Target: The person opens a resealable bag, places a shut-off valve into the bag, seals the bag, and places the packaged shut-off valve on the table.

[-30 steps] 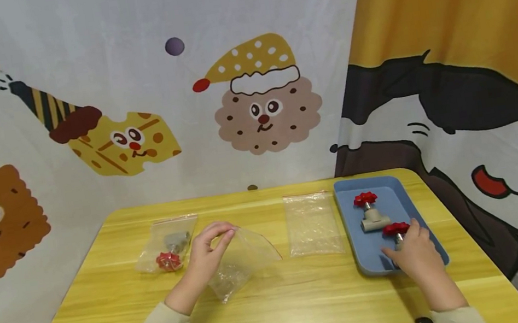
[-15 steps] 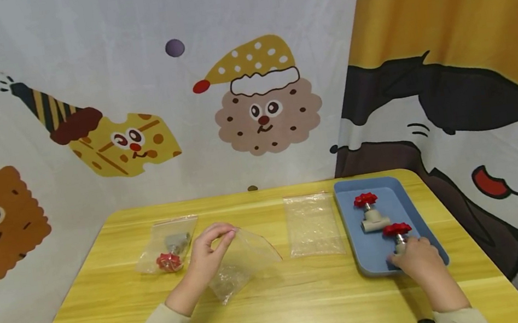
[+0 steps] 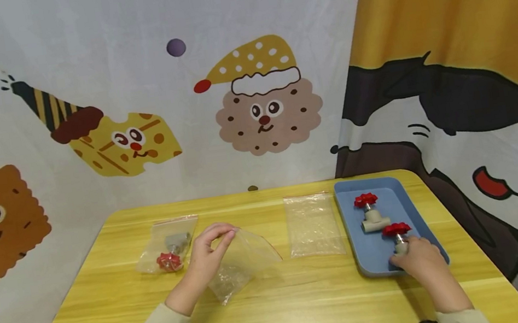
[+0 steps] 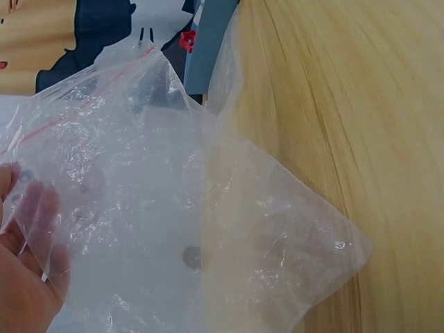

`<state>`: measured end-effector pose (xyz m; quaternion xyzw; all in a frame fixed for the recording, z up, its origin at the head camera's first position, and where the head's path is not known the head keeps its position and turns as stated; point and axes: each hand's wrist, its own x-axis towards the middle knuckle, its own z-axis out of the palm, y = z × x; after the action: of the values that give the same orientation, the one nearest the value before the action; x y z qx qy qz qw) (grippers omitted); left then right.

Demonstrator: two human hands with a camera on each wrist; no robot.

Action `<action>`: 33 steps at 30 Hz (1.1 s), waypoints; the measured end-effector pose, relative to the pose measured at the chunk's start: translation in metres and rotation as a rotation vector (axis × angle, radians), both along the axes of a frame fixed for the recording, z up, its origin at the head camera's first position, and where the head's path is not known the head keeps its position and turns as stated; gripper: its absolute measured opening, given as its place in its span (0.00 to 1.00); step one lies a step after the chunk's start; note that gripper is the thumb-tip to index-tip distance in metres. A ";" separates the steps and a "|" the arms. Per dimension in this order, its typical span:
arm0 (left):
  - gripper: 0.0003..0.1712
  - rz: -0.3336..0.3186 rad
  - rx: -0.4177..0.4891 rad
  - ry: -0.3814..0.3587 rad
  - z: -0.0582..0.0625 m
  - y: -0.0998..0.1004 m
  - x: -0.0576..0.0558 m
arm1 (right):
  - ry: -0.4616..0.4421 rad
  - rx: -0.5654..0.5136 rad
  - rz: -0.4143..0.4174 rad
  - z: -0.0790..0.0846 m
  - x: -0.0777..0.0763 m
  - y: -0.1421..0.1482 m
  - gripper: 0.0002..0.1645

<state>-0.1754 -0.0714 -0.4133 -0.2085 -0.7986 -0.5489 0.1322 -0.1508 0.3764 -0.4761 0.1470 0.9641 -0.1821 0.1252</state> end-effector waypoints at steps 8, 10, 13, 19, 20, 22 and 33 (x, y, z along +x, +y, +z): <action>0.07 0.002 0.003 0.008 0.000 0.000 -0.001 | 0.125 -0.015 -0.073 0.013 0.004 -0.006 0.50; 0.07 0.001 0.004 0.004 0.000 0.000 -0.001 | 0.156 -0.035 -0.097 0.018 0.006 -0.008 0.49; 0.07 0.001 0.001 -0.002 0.000 0.000 -0.001 | 0.223 -0.072 -0.094 0.023 0.008 -0.011 0.48; 0.07 -0.001 -0.002 -0.013 -0.001 -0.001 -0.001 | 0.275 -0.228 -0.056 0.030 0.011 -0.020 0.51; 0.07 0.000 -0.001 -0.015 -0.001 -0.001 -0.001 | 0.270 -0.280 -0.052 0.032 0.012 -0.022 0.52; 0.07 0.002 0.002 -0.020 -0.001 0.000 -0.001 | 0.258 -0.390 -0.055 0.035 0.012 -0.027 0.52; 0.06 0.002 0.004 -0.016 -0.001 0.000 -0.001 | 0.214 -0.711 -0.066 0.039 0.007 -0.055 0.51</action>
<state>-0.1768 -0.0713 -0.4144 -0.2030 -0.7986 -0.5522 0.1268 -0.1435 0.3214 -0.4372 0.1052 0.8430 -0.5240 0.0611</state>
